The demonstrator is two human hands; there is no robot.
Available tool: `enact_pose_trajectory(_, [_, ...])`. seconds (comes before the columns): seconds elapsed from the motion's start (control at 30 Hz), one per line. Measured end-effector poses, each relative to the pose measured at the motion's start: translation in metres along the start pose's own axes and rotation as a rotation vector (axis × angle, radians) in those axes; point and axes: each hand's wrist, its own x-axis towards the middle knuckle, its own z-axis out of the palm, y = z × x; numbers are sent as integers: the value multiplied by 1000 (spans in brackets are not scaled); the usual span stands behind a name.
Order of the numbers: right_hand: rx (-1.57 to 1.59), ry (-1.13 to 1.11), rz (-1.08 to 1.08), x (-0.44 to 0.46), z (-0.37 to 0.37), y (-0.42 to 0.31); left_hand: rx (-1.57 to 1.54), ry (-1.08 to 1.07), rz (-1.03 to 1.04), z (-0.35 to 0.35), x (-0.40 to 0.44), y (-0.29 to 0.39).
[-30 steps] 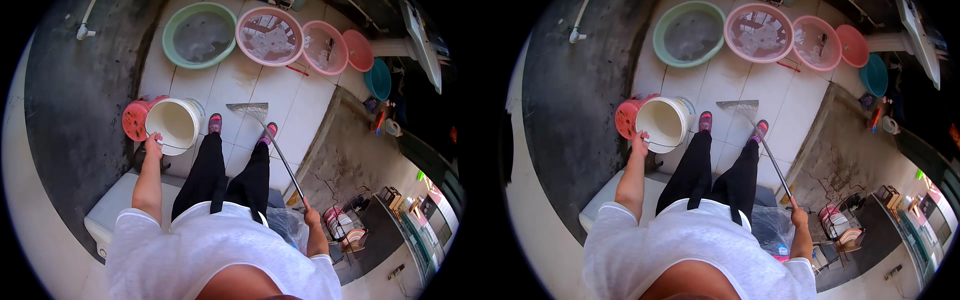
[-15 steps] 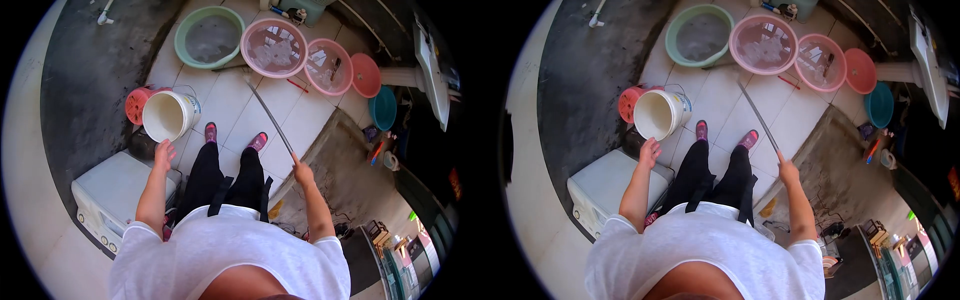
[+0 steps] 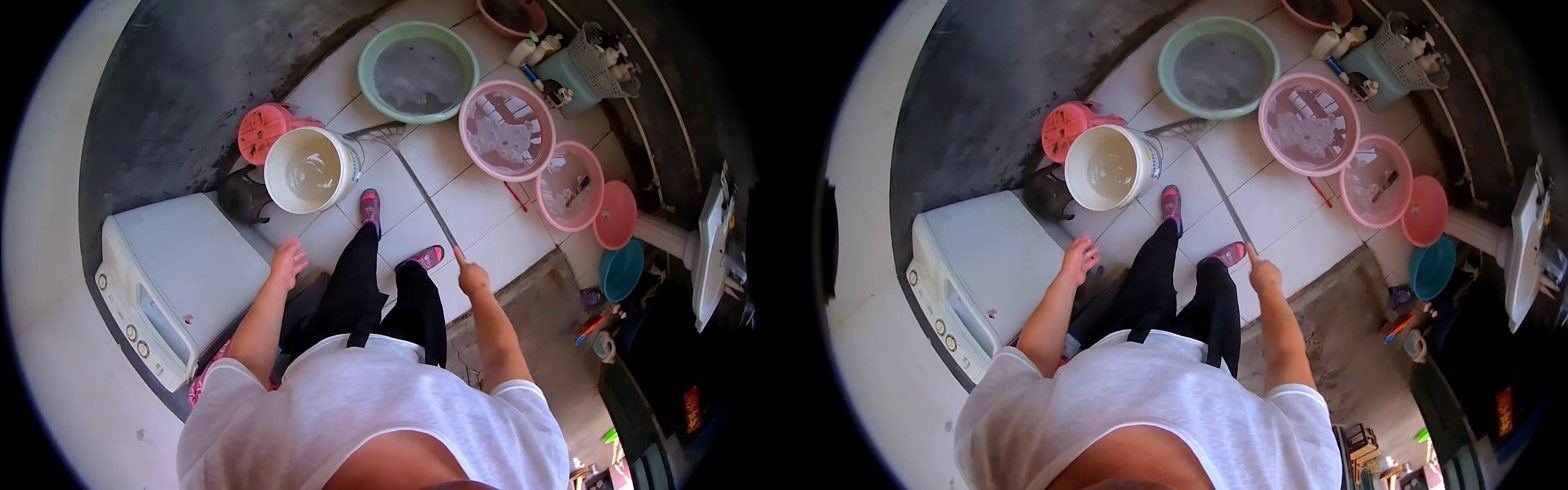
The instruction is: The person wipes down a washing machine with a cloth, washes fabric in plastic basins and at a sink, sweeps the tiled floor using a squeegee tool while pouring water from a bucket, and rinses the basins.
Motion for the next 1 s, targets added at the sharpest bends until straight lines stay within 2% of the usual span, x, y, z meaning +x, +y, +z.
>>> enact_pose_trajectory(0.1, [99,113,-88,18,5,-52,-46,-29,-25,-13,14,5])
enact_pose_trajectory(0.17, [192,96,-96,-15,25,-55,-56,-51,-55,-19,27,14])
enact_pose_trajectory(0.23, [143,-37,-50,-52,43,-48,-75,-56,-103,-26,39,20])
enact_pose_trajectory(0.33, [125,-122,18,-45,44,-69,-122,-100,-99,-44,51,31])
enact_pose_trajectory(0.47, [92,-62,-49,37,-18,-137,-176,-87,-118,-59,63,53])
enact_pose_trajectory(0.53, [287,-103,-17,90,-48,-173,-196,-106,-125,-70,66,61])
enact_pose_trajectory(0.57, [289,-59,-29,92,-73,-198,-223,-101,-116,-75,66,66])
enact_pose_trajectory(0.63, [113,6,-183,72,-78,-216,-254,-109,-105,-88,69,69])
enact_pose_trajectory(0.7, [196,218,-349,51,-33,-197,-278,-68,-143,-102,76,65])
enact_pose_trajectory(0.73, [185,217,-344,41,-44,-203,-287,-66,-142,-105,73,68])
enact_pose_trajectory(0.77, [495,-18,-174,23,-65,-219,-293,-70,-148,-108,73,66])
enact_pose_trajectory(0.83, [799,-247,4,22,-77,-241,-311,-53,-166,-114,79,62])
enact_pose_trajectory(0.93, [1080,-294,42,58,-90,-268,-330,-49,-149,-112,84,61])
enact_pose_trajectory(1.0, [1277,-380,164,98,-108,-282,-293,-98,-123,-98,85,71])
